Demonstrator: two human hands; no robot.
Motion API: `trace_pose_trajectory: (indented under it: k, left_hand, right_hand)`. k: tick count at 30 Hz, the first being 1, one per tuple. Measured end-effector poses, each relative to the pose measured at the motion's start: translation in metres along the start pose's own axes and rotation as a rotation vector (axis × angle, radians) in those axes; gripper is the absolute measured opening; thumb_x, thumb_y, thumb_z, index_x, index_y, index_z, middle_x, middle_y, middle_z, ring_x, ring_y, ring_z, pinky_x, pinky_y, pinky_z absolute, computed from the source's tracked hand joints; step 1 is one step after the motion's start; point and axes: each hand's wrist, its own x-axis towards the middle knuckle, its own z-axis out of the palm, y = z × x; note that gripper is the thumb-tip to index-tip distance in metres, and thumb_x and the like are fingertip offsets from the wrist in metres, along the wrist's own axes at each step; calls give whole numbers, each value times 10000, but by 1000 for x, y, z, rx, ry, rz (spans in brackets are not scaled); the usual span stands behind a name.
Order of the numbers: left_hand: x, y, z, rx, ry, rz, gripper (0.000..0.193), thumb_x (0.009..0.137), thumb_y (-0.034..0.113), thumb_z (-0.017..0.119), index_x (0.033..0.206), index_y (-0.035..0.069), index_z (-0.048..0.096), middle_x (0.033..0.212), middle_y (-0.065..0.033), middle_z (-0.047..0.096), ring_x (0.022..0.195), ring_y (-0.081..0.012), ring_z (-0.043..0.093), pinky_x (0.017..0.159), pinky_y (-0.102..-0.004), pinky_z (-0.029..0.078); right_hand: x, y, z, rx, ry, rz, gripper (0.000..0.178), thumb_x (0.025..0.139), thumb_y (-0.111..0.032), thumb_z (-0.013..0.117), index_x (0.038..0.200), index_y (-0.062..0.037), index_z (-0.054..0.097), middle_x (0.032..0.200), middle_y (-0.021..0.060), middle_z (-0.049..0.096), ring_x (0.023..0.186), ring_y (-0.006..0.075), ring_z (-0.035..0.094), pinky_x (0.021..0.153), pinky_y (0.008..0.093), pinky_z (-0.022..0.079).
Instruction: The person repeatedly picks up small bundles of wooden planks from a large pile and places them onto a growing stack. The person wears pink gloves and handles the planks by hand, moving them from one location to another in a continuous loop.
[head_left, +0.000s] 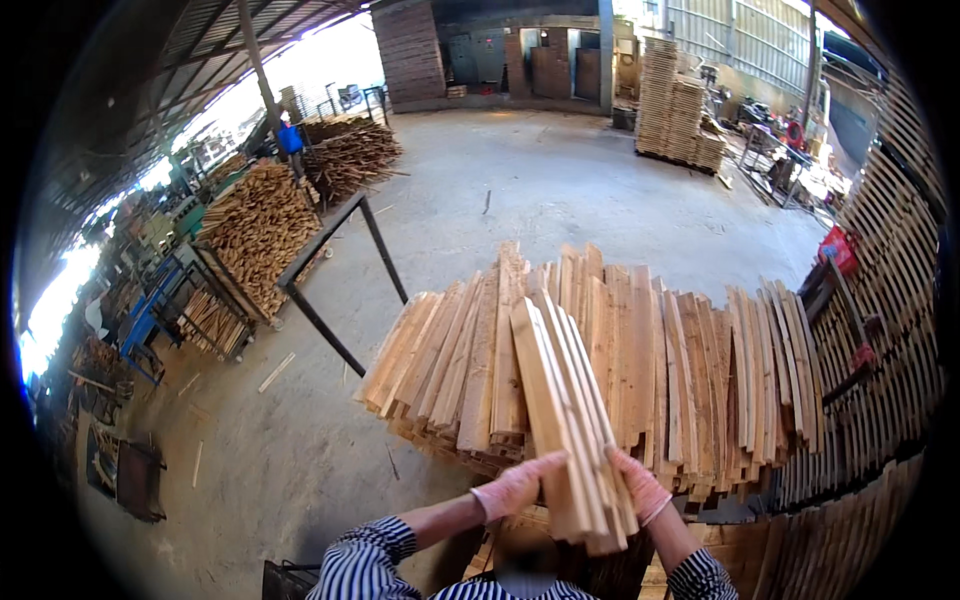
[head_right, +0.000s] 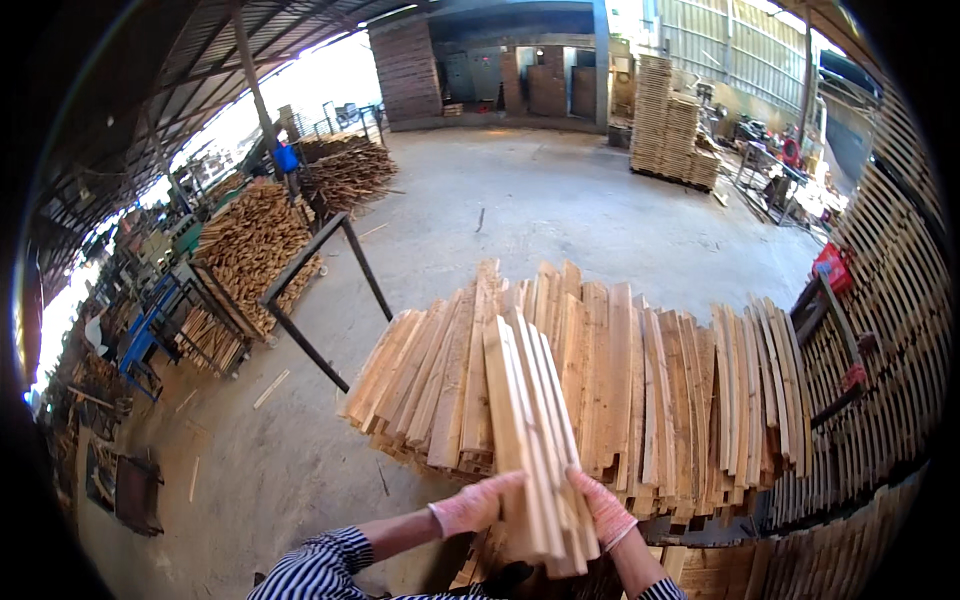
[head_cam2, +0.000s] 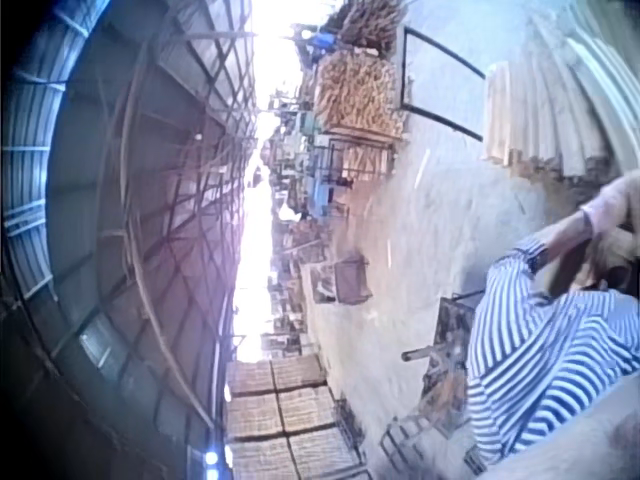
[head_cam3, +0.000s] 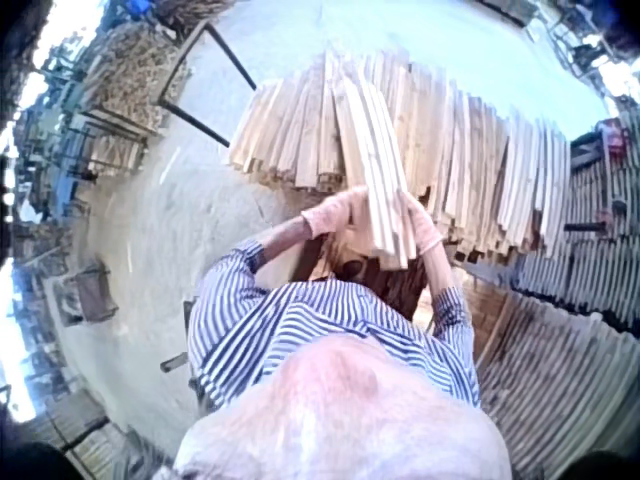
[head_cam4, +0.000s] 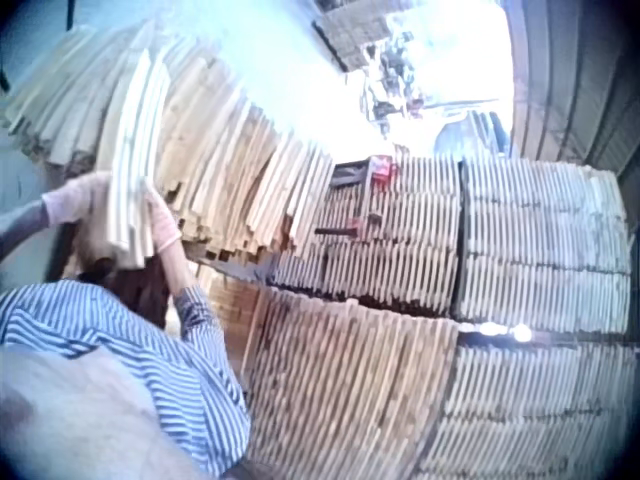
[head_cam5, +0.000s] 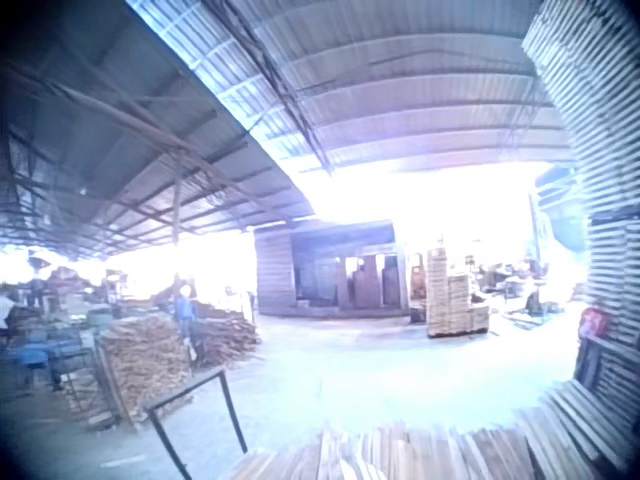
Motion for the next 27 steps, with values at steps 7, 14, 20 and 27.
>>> trace_pose_trajectory:
  k: [7,14,20,27]
  left_hand:
    - [51,7,-2,-160,509,206,627,1045,314,576,1529,-23,361,1589,-124,401,1393,-256,478,1178,-337,361]
    - [64,-44,51,-448,-50,84,456,956,334,735,1313,63,651,1264,-54,698,1135,-176,666,972,-359,543]
    - [77,-85,206,-28,-514,255,539,881,72,743,1393,61,574,1282,-27,675,1223,-163,601,989,-339,522]
    - [72,-188,367,176,-953,-118,924,721,-43,885,1486,116,391,1277,-54,642,1181,-206,619,970,-377,548]
  right_hand:
    - [-16,45,1,-687,25,-320,573,912,-348,760,1333,-11,566,1117,53,672,952,134,614,850,307,527]
    - [-88,62,-20,-798,346,-614,983,728,-195,915,1500,-16,332,1176,107,661,984,185,659,836,315,571]
    - [-207,88,-82,-896,866,-814,1101,664,-200,915,1564,-88,290,1347,145,630,1201,276,636,1012,410,526]
    - [-322,157,-183,-408,1053,-1316,1065,605,-224,1004,1456,-77,381,1324,57,584,1236,182,558,1053,349,471]
